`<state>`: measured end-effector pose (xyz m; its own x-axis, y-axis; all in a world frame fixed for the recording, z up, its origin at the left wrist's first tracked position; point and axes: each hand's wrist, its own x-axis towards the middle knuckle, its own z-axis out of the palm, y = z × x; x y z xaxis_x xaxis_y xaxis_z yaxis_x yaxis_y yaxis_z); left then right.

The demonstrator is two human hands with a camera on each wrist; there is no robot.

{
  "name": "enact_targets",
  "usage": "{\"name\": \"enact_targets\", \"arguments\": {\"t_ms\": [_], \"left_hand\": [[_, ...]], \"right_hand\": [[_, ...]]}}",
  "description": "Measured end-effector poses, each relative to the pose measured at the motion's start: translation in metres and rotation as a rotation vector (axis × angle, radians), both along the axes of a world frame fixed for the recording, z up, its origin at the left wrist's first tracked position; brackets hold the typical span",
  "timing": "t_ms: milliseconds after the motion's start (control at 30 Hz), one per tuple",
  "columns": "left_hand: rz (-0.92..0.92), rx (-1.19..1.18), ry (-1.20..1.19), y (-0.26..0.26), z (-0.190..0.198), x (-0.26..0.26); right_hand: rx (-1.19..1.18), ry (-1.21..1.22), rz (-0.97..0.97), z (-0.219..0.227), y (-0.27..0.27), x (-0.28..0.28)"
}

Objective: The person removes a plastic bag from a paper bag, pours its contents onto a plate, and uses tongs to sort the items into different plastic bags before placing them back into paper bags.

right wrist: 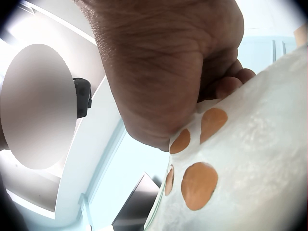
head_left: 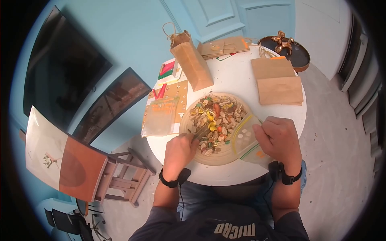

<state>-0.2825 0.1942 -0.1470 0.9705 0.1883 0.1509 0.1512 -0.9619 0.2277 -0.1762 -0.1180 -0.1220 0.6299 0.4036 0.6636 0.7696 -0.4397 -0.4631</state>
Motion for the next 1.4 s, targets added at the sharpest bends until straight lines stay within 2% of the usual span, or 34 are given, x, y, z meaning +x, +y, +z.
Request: {"name": "enact_targets", "arguments": {"t_ms": [200, 333, 433, 567, 600, 800, 900, 1133, 1233, 1400], "left_hand": [[0.009, -0.035, -0.075, 0.005, 0.009, -0.007], [0.030, -0.049, -0.164, 0.000, 0.029, -0.018], [-0.029, -0.154, -0.167, -0.016, 0.045, -0.026], [-0.202, -0.286, -0.187, -0.039, 0.051, -0.026], [-0.215, -0.263, -0.162, -0.045, 0.056, -0.024], [-0.085, -0.242, -0.205, -0.038, 0.048, -0.019], [-0.025, -0.148, -0.200, -0.021, 0.035, -0.018], [-0.004, -0.002, 0.019, -0.007, 0.000, -0.005], [-0.055, 0.021, -0.066, -0.004, -0.007, -0.002], [-0.006, -0.003, -0.007, -0.003, -0.002, -0.002]], "right_hand": [[0.013, 0.001, 0.020, -0.003, 0.004, 0.001], [0.021, 0.012, 0.022, -0.005, 0.006, 0.002], [0.012, 0.018, 0.029, -0.007, 0.008, 0.005], [-0.023, 0.027, 0.020, -0.011, 0.008, 0.008], [-0.024, 0.031, 0.015, -0.011, 0.008, 0.009], [-0.053, 0.070, 0.002, -0.018, 0.010, 0.014], [-0.068, 0.053, -0.019, -0.018, 0.011, 0.013], [-0.049, 0.039, -0.028, -0.013, 0.006, 0.009], [-0.052, 0.046, -0.024, -0.015, 0.006, 0.011], [-0.047, 0.058, -0.017, -0.015, 0.007, 0.011]]}}
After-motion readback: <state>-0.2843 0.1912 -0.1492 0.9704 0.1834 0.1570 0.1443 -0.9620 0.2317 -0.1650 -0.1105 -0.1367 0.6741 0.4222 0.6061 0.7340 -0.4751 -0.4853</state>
